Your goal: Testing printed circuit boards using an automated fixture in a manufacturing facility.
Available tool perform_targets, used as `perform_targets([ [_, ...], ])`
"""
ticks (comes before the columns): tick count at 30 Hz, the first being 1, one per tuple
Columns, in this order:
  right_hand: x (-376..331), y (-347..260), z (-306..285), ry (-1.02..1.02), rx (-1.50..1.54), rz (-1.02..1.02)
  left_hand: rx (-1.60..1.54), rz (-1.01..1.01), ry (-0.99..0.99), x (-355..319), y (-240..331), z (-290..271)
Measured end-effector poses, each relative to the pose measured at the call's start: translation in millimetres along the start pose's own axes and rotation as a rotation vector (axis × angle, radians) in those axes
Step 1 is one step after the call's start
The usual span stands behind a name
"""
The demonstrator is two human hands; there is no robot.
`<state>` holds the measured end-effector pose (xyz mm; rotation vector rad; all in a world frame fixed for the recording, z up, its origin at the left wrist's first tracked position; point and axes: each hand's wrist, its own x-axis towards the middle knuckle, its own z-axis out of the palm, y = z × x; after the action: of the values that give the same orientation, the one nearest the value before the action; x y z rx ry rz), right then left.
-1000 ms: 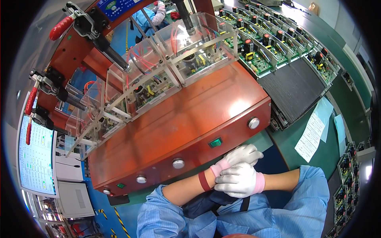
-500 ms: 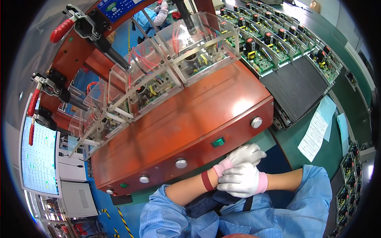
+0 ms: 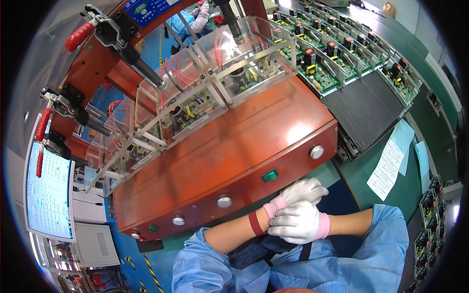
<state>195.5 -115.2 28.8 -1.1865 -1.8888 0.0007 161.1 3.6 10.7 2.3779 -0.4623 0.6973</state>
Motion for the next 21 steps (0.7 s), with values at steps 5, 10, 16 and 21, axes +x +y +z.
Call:
perform_targets([
  [5,-0.4,0.3,0.0,-0.010,-0.010,-0.007,0.003,0.011,-0.022,-3.4,-5.3,4.7],
  [10,-1.0,0.6,0.9,-0.022,-0.006,-0.004,-0.005,0.033,-0.034,-4.2,-8.3,6.6],
  [16,0.1,0.5,-0.2,-0.004,-0.002,-0.007,0.016,0.037,-0.042,-3.8,-7.7,7.0],
  [21,0.9,-0.2,-0.5,0.008,-0.005,-0.005,0.008,0.052,-0.040,-5.3,-9.6,9.3],
])
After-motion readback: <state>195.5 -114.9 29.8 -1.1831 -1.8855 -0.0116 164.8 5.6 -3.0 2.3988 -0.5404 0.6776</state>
